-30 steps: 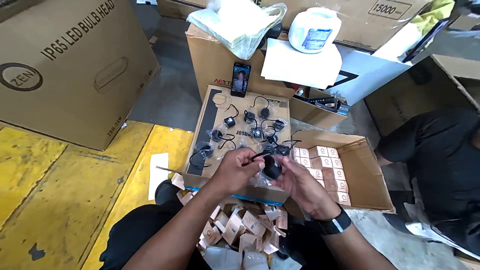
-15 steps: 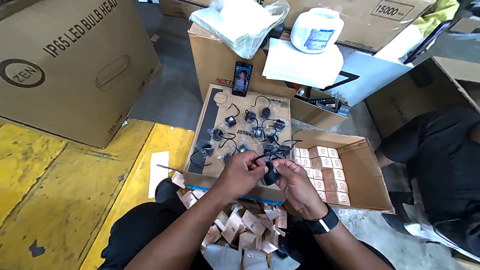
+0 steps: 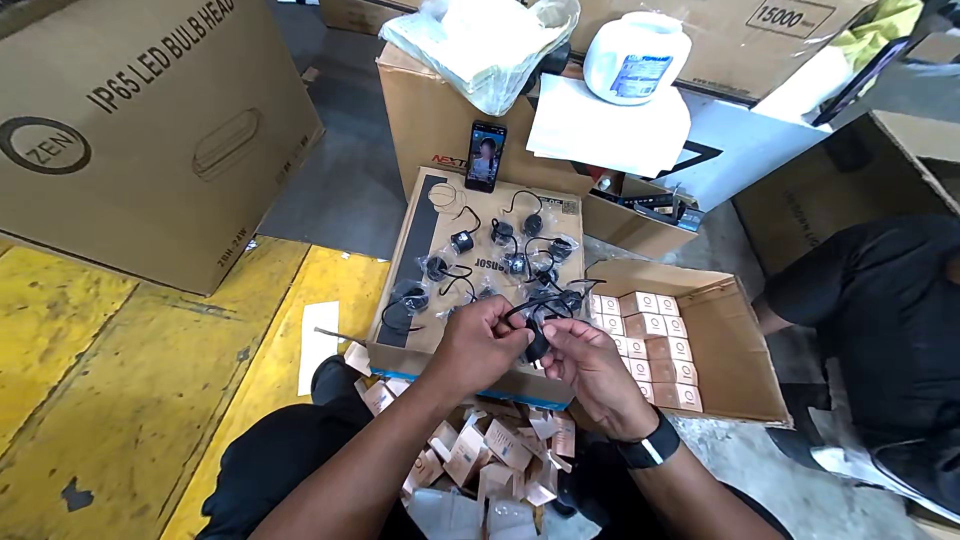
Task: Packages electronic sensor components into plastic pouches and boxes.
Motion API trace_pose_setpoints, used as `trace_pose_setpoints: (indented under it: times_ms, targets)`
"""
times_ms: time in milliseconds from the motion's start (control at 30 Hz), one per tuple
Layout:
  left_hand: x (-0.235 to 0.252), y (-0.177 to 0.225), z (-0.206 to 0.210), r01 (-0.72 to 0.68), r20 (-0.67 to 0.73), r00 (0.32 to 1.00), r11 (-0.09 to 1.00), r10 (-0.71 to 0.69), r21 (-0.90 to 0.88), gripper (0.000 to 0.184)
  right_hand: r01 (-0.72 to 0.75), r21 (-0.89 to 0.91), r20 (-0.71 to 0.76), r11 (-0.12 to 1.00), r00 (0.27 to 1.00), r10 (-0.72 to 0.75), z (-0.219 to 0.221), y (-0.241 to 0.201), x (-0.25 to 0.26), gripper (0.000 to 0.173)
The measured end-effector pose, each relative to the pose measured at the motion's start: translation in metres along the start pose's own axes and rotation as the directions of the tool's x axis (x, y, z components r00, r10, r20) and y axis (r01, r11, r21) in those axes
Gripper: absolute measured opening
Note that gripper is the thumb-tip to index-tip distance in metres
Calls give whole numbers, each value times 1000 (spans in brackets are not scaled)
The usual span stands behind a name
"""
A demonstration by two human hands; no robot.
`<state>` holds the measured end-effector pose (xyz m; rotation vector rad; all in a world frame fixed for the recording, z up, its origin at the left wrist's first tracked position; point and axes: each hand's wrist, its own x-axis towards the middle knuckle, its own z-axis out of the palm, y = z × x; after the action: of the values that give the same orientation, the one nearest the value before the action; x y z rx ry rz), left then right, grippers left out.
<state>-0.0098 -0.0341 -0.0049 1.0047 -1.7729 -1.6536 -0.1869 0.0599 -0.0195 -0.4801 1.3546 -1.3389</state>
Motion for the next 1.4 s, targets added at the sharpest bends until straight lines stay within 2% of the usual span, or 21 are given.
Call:
trace_pose_setpoints:
  times_ms: [133,233,367,433,567,667,733,867,967,1033,1067,1200,1233,1300,1367,1400]
  targets:
    - [0,1,-1,22,7,1000,1000,-22,12,11,62,-189,47,980,997,-54,-1,-5,-2,14]
    - [0,2,-2,44,10,999,999,-44,12,10,74,-257,58,964,996,-61,-2,-9,-2,13]
    - [1,1,-3,51,12,999,998,-51,41,9,192,-355,93,915,981,-169,-2,-11,-4,6]
    - [2,0,-2,62,15,998,994,-64,94,9,248,-348,144,904,967,-210,-2,-12,-6,13]
    - [1,-2,1,74,11,997,963,-80,258,11,273,-175,251,946,941,-225,-2,-17,-11,17]
    - [-1,-2,3,48,16,998,940,-57,339,17,227,-167,187,959,963,-196,-2,-18,-10,12]
    - [-1,-2,3,38,15,999,930,-47,366,23,229,-273,133,934,971,-199,-3,-18,-7,12]
    - [0,-1,2,23,9,1000,913,-29,408,35,233,-457,122,859,972,-199,-8,-20,-4,13]
    - [-2,-2,3,-78,-6,995,819,99,569,37,234,-534,132,812,972,-193,-10,-19,-2,12]
    - [-5,-6,4,-157,0,979,743,206,650,34,223,-588,133,777,975,-180,-11,-16,1,17]
    - [-6,-5,3,-158,19,981,737,193,658,32,214,-615,140,759,977,-162,-11,-15,1,22]
    - [-2,1,-3,-40,84,996,808,-12,588,21,129,-626,161,769,986,-35,-10,-15,3,47]
    - [-2,1,-3,-47,90,996,813,-7,581,20,111,-679,150,726,989,-11,-11,-15,5,54]
    - [-3,1,-3,-117,125,991,787,51,605,21,123,-837,129,533,991,-26,-13,-14,7,65]
    - [-3,-2,-2,-230,204,971,713,124,663,21,235,-927,200,291,969,-147,-14,-13,8,74]
    - [-3,-4,-3,-282,252,957,667,144,690,21,315,-923,278,223,943,-184,-16,-13,9,77]
